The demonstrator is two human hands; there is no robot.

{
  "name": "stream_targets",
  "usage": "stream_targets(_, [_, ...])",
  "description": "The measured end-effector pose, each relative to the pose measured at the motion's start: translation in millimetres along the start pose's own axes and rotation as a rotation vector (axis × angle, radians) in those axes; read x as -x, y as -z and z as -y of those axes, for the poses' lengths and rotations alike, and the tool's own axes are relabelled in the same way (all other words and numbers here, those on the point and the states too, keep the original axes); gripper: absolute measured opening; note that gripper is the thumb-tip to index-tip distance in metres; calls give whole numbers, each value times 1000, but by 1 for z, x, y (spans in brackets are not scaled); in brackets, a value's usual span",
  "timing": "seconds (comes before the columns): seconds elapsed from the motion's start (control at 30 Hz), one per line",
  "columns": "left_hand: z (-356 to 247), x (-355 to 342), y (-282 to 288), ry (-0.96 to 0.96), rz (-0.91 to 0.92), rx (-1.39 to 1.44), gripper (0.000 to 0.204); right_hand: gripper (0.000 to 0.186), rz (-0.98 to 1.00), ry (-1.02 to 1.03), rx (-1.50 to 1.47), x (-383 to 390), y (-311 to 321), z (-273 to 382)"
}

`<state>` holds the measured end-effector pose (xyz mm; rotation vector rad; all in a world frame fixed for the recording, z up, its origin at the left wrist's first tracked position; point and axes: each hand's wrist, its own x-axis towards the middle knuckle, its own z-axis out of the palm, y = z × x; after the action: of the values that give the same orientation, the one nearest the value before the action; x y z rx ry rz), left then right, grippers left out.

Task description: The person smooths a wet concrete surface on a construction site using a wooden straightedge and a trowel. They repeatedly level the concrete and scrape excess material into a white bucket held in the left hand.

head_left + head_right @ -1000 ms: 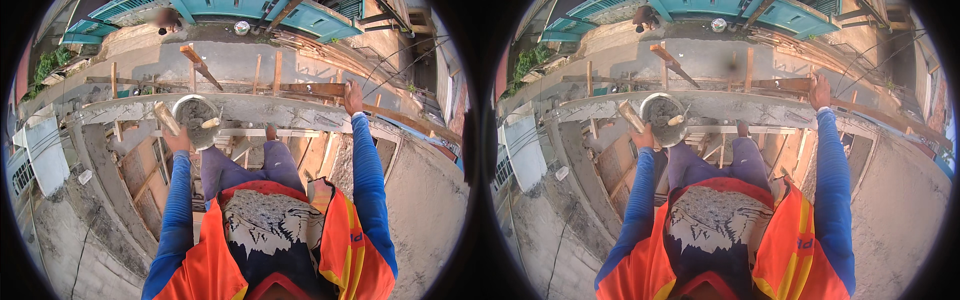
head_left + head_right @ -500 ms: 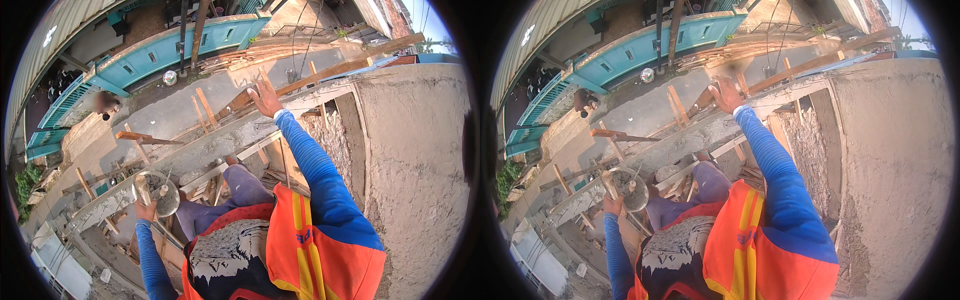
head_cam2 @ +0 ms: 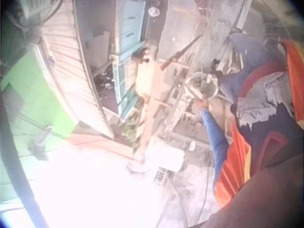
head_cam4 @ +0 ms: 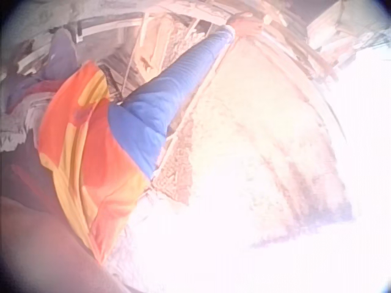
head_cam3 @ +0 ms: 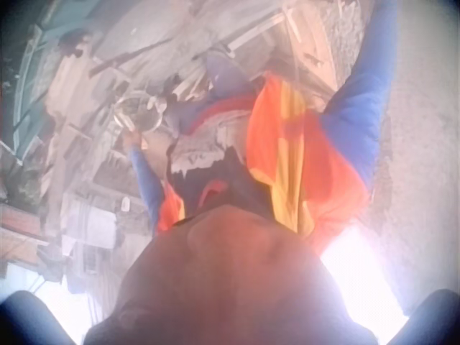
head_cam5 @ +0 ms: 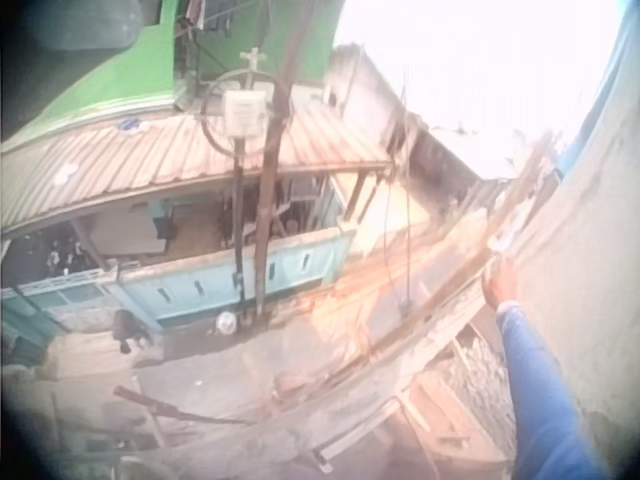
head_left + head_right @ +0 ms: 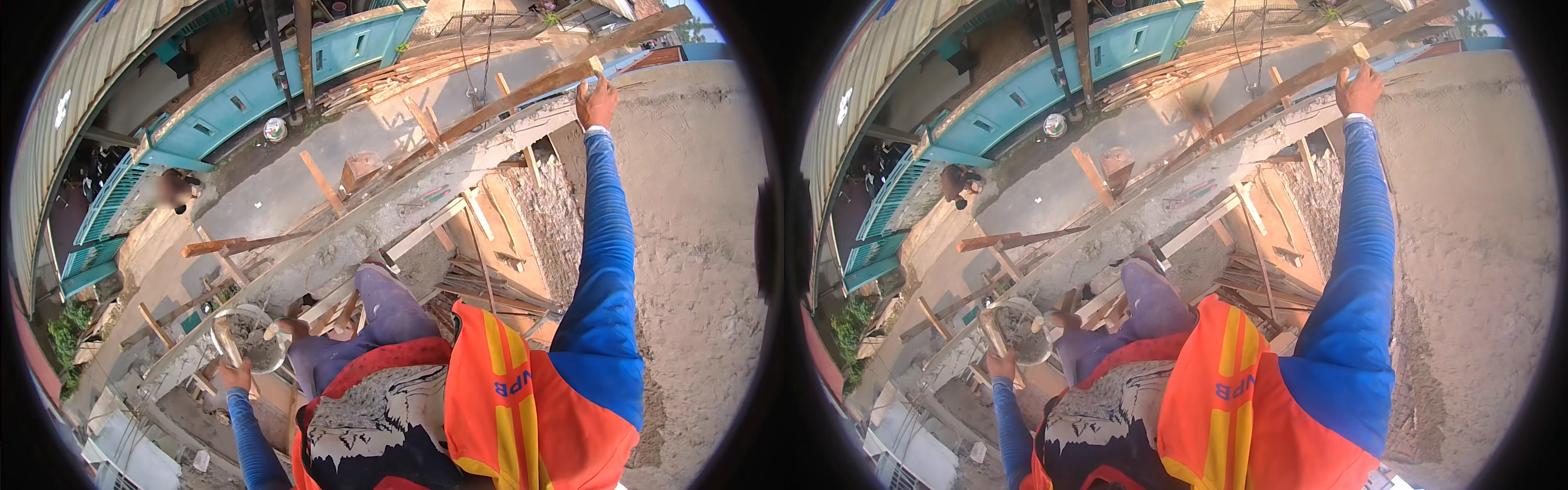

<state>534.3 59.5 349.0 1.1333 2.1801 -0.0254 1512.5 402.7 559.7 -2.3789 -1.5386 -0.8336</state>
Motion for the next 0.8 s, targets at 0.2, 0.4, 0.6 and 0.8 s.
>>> stream_targets(0.2, [-3, 3, -8, 114, 8, -124, 98, 74, 64, 48, -128, -44, -76, -83])
stream_targets(0.4, [-40, 4, 3, 244, 49, -161, 97, 96, 248, 97, -139, -95, -83, -81])
stream_targets(0.6, [-34, -9, -9, 282, -2, -258, 96, 87, 135, 48, -105, -100, -89, -82])
stream_targets(0.8, [-25, -19, 1, 371, -8, -271, 87, 78, 137, 40, -39, -101, -98, -77])
